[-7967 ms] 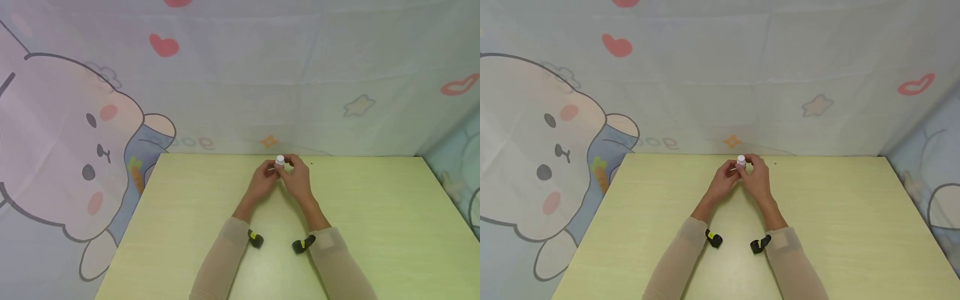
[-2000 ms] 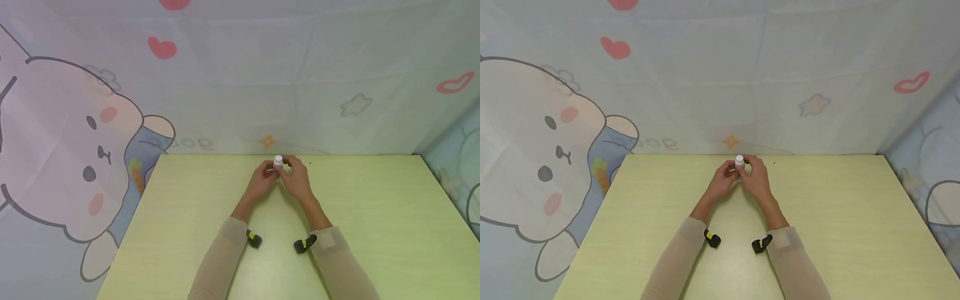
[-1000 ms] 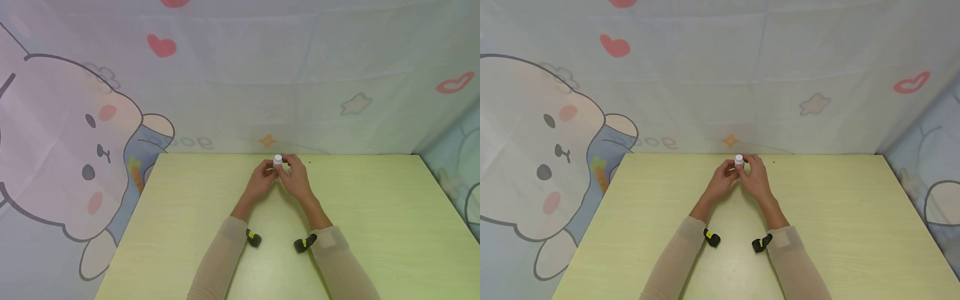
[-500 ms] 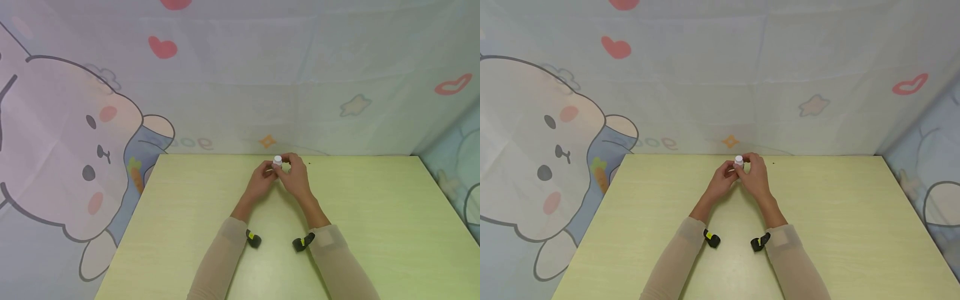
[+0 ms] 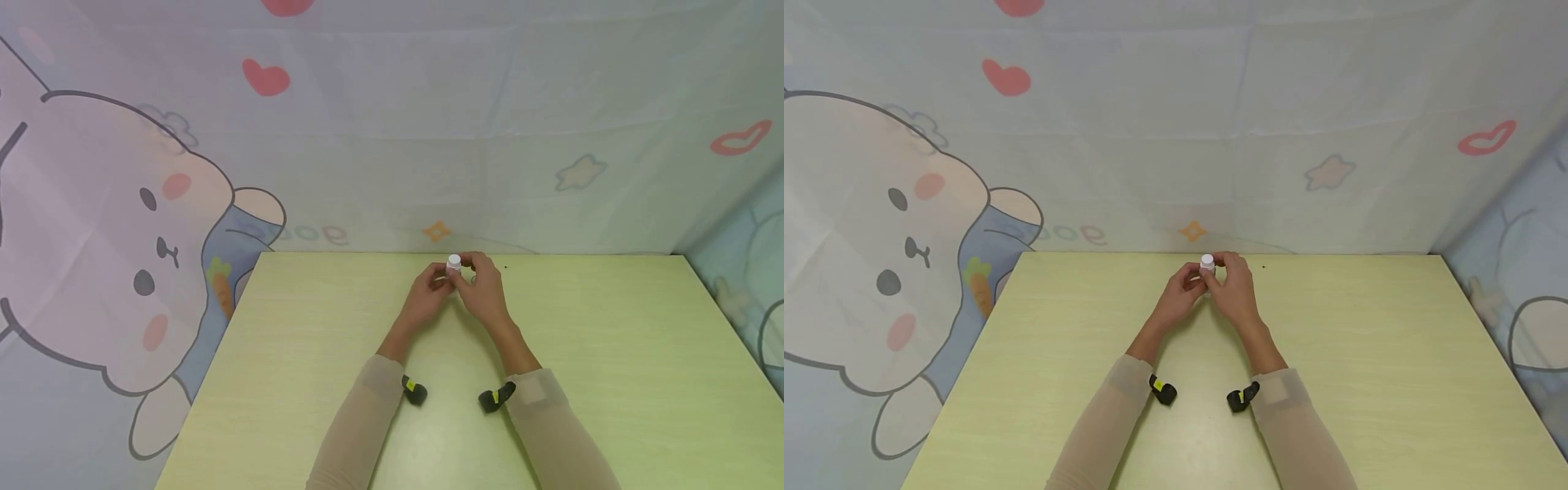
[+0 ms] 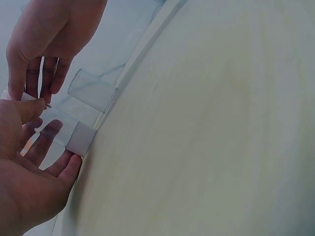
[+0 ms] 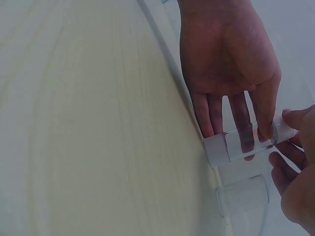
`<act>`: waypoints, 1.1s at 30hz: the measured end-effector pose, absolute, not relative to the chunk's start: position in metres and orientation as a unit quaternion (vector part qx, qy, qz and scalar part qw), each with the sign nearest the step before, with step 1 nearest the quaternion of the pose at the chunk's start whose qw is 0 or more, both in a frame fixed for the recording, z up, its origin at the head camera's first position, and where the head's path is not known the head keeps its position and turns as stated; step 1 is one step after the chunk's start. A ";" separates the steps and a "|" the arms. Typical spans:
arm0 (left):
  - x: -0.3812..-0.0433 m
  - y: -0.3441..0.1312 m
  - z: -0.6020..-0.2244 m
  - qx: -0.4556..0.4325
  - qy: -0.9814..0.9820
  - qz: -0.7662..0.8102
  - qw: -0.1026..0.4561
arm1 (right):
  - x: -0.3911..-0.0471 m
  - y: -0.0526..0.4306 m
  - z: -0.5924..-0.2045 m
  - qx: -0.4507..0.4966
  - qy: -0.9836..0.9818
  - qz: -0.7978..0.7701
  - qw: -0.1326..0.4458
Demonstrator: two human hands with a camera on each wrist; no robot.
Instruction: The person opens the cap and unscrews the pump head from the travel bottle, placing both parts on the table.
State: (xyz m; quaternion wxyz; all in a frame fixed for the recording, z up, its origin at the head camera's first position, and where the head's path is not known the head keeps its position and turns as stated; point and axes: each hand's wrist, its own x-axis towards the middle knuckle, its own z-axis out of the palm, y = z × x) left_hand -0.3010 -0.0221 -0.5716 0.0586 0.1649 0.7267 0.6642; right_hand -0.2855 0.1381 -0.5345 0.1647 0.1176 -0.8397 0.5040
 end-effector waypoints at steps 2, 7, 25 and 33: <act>-0.301 -0.022 -0.572 0.165 0.725 0.666 0.061 | -0.286 0.138 -0.535 0.119 -0.840 0.503 0.166; -0.302 -0.022 -0.572 0.168 0.720 0.670 0.062 | -0.285 0.138 -0.535 0.121 -0.839 0.503 0.168; -0.302 -0.022 -0.570 0.177 0.721 0.668 0.054 | -0.286 0.140 -0.534 0.137 -0.839 0.503 0.159; -0.302 -0.021 -0.569 0.178 0.718 0.671 0.055 | -0.286 0.141 -0.534 0.145 -0.838 0.500 0.160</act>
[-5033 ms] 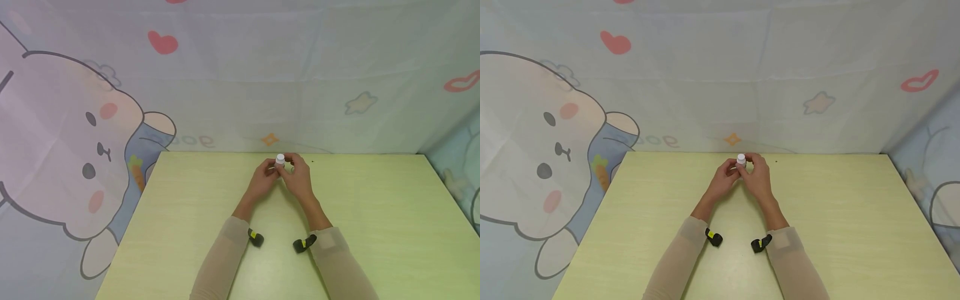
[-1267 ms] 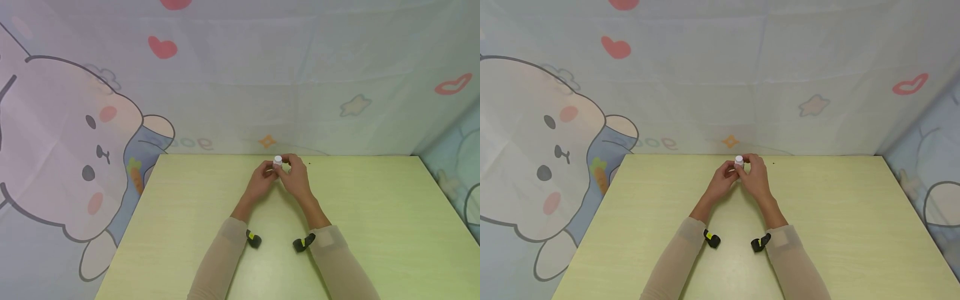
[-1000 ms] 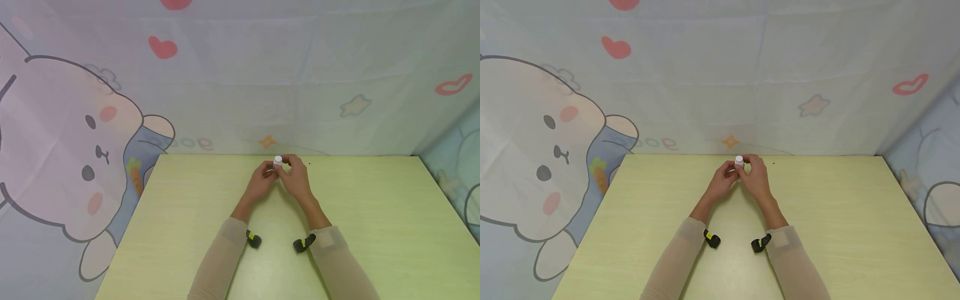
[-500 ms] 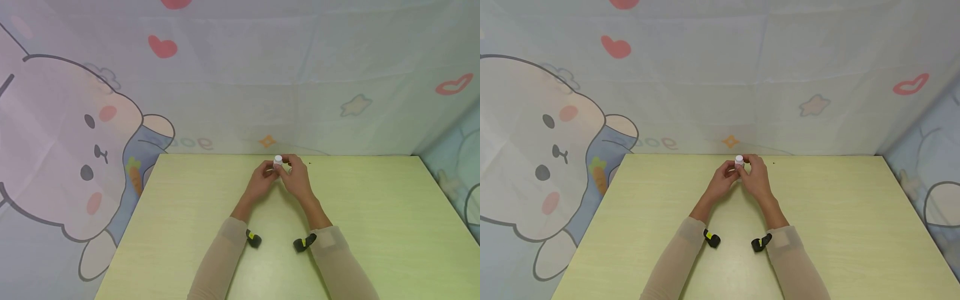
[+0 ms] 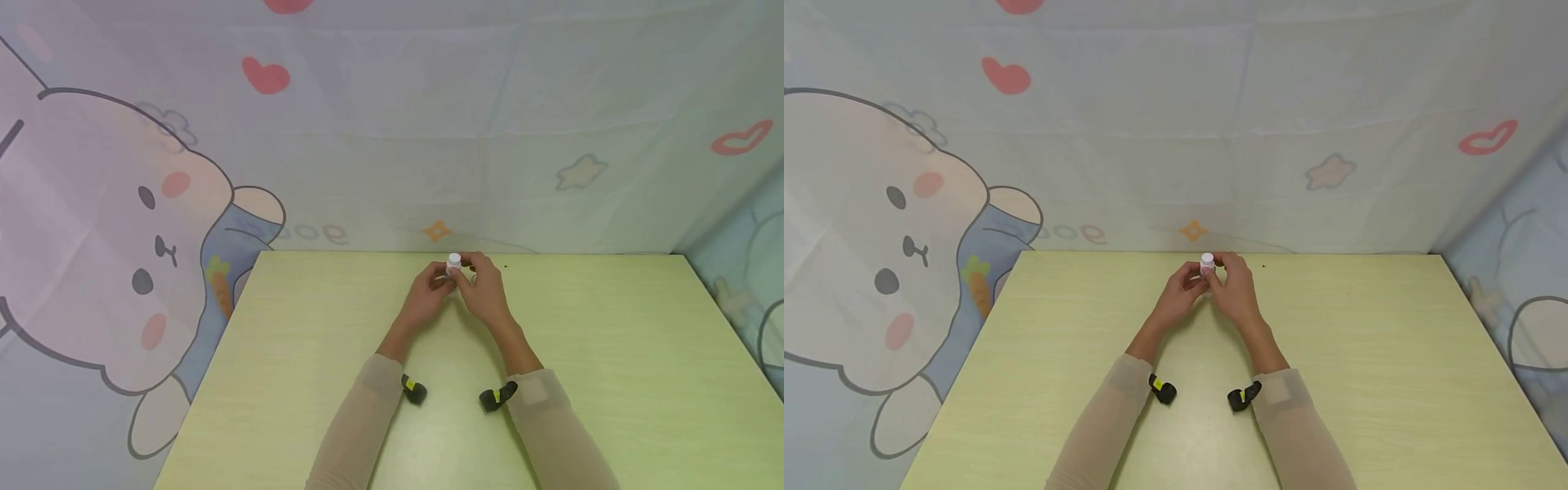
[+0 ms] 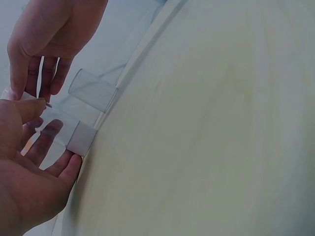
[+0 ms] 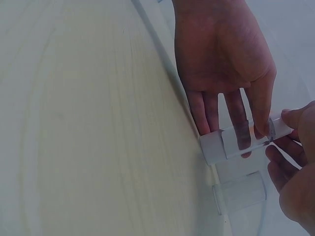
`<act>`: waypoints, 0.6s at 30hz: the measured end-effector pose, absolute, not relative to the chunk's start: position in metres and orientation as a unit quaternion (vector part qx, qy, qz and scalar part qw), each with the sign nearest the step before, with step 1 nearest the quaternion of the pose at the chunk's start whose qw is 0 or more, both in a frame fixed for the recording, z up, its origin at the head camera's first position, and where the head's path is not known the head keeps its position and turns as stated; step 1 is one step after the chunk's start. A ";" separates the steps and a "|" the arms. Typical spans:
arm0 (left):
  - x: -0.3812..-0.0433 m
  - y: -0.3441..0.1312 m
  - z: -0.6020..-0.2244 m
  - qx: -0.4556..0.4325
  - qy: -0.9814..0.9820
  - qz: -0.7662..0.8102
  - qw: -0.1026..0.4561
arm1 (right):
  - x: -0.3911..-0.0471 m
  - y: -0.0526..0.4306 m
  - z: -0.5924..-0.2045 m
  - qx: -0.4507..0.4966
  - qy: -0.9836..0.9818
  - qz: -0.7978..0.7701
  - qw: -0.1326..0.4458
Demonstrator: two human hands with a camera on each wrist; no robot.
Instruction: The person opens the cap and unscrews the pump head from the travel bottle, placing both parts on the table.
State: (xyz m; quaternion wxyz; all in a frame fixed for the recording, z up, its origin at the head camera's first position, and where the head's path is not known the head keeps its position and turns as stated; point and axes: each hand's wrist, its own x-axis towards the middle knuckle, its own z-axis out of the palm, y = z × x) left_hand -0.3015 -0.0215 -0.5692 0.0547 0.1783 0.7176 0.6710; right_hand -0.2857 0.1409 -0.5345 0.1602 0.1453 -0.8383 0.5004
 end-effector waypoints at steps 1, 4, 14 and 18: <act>-0.301 -0.022 -0.569 0.178 0.716 0.672 0.056 | -0.286 0.141 -0.534 0.145 -0.839 0.499 0.159; -0.302 -0.021 -0.570 0.177 0.715 0.674 0.059 | -0.285 0.141 -0.534 0.144 -0.840 0.499 0.155; -0.301 -0.021 -0.569 0.174 0.713 0.677 0.061 | -0.285 0.143 -0.533 0.151 -0.839 0.500 0.154; -0.303 -0.020 -0.570 0.173 0.717 0.673 0.058 | -0.285 0.143 -0.533 0.153 -0.837 0.503 0.151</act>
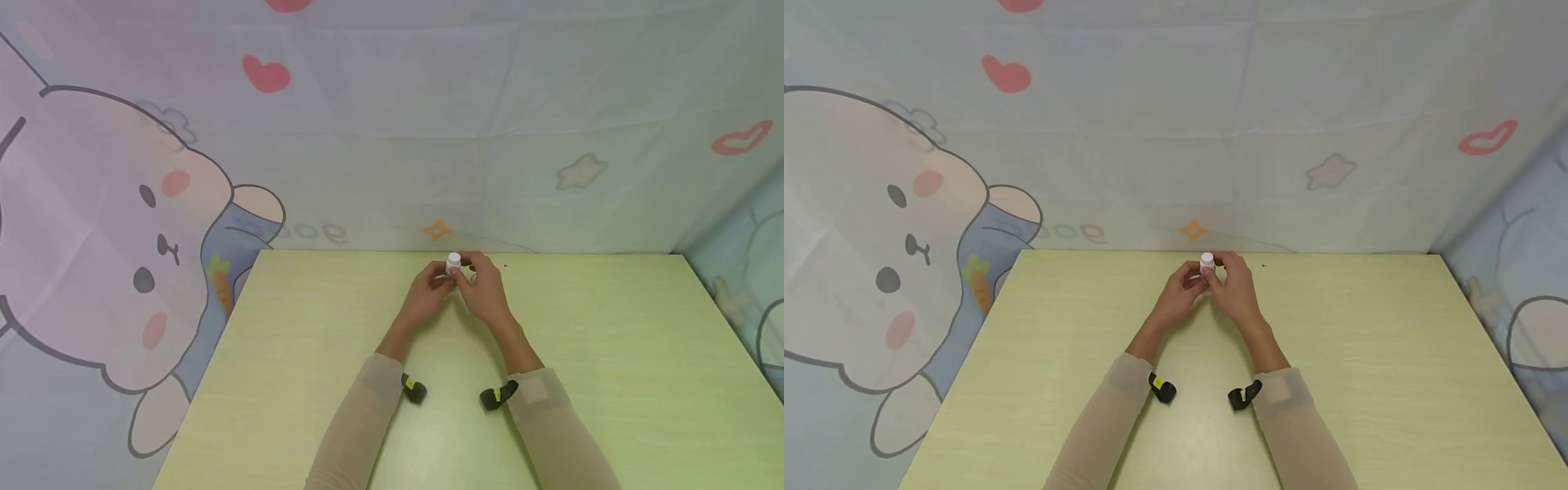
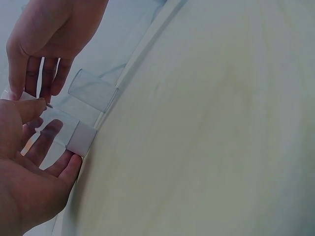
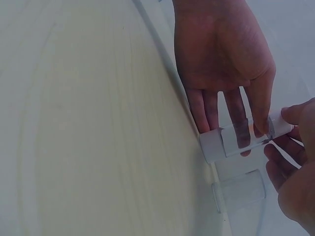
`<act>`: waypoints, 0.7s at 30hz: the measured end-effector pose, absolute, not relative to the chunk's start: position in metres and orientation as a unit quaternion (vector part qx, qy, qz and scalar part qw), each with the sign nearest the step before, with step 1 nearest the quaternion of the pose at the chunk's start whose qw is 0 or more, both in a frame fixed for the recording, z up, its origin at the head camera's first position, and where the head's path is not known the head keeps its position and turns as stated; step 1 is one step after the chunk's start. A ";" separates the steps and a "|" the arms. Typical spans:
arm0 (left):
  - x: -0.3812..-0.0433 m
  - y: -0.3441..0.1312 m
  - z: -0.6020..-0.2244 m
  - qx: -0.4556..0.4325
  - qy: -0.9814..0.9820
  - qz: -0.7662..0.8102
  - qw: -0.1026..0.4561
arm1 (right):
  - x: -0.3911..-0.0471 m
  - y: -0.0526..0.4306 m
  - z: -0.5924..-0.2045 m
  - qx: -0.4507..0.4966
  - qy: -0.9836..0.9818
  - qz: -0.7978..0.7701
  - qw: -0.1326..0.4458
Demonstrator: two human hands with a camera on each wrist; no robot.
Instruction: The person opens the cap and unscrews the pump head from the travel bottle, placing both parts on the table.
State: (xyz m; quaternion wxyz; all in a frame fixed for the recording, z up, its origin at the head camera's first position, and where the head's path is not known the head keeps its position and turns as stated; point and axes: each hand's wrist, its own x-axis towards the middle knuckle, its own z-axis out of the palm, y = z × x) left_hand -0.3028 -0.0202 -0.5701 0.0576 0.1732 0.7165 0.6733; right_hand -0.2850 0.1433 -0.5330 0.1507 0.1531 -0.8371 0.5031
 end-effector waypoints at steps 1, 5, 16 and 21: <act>-0.303 -0.020 -0.570 0.173 0.718 0.672 0.057 | -0.285 0.143 -0.533 0.154 -0.837 0.504 0.149; -0.303 -0.020 -0.569 0.171 0.719 0.671 0.058 | -0.285 0.142 -0.532 0.160 -0.835 0.504 0.151; -0.303 -0.020 -0.570 0.165 0.721 0.671 0.056 | -0.284 0.140 -0.533 0.116 -0.841 0.507 0.153; -0.302 -0.019 -0.570 0.168 0.718 0.674 0.052 | -0.285 0.140 -0.532 0.110 -0.841 0.508 0.149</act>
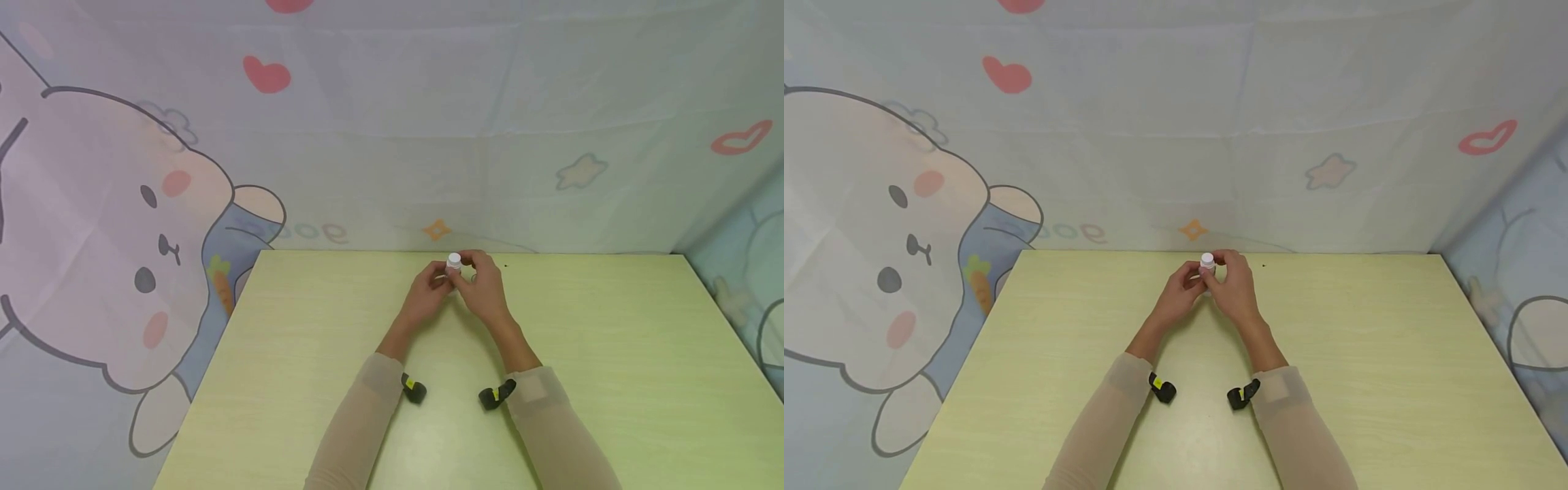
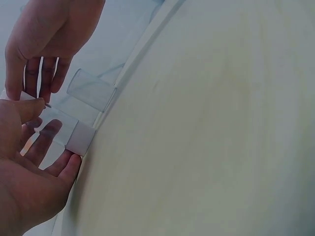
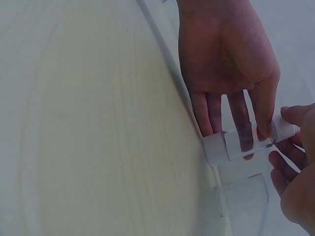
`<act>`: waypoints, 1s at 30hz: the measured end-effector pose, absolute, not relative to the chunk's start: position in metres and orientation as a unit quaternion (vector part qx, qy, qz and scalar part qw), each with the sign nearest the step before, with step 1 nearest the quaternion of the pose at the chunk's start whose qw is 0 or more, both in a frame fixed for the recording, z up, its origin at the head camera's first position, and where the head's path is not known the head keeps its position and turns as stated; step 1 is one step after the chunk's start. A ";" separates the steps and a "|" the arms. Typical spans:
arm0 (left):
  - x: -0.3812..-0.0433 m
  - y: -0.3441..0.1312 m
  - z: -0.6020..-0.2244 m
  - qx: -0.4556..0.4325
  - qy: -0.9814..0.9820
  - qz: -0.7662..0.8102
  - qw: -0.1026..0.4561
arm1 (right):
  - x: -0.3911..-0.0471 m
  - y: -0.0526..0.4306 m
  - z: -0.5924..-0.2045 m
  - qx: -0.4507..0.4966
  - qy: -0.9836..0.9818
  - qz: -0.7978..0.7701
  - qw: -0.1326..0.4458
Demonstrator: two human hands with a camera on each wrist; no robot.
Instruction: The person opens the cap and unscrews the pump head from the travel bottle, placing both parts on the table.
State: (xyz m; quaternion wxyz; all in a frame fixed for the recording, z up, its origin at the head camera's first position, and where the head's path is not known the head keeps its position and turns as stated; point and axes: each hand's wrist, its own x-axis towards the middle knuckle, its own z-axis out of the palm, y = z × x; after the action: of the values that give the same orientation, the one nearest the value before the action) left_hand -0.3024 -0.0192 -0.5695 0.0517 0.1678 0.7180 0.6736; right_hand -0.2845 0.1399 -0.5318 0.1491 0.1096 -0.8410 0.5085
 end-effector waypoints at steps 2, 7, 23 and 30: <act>-0.303 -0.019 -0.570 0.168 0.718 0.673 0.051 | -0.285 0.140 -0.532 0.108 -0.841 0.508 0.148; -0.303 -0.019 -0.569 0.169 0.721 0.670 0.053 | -0.285 0.140 -0.532 0.109 -0.840 0.509 0.150; -0.302 -0.021 -0.570 0.175 0.719 0.670 0.061 | -0.285 0.139 -0.533 0.136 -0.837 0.502 0.171; -0.301 -0.021 -0.568 0.176 0.722 0.666 0.061 | -0.285 0.139 -0.533 0.135 -0.838 0.502 0.163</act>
State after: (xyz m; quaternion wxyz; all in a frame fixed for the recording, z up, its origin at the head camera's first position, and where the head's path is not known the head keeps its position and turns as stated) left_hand -0.3009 -0.0212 -0.5683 0.0610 0.1765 0.7218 0.6665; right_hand -0.2850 0.1392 -0.5331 0.1631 0.1354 -0.8385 0.5020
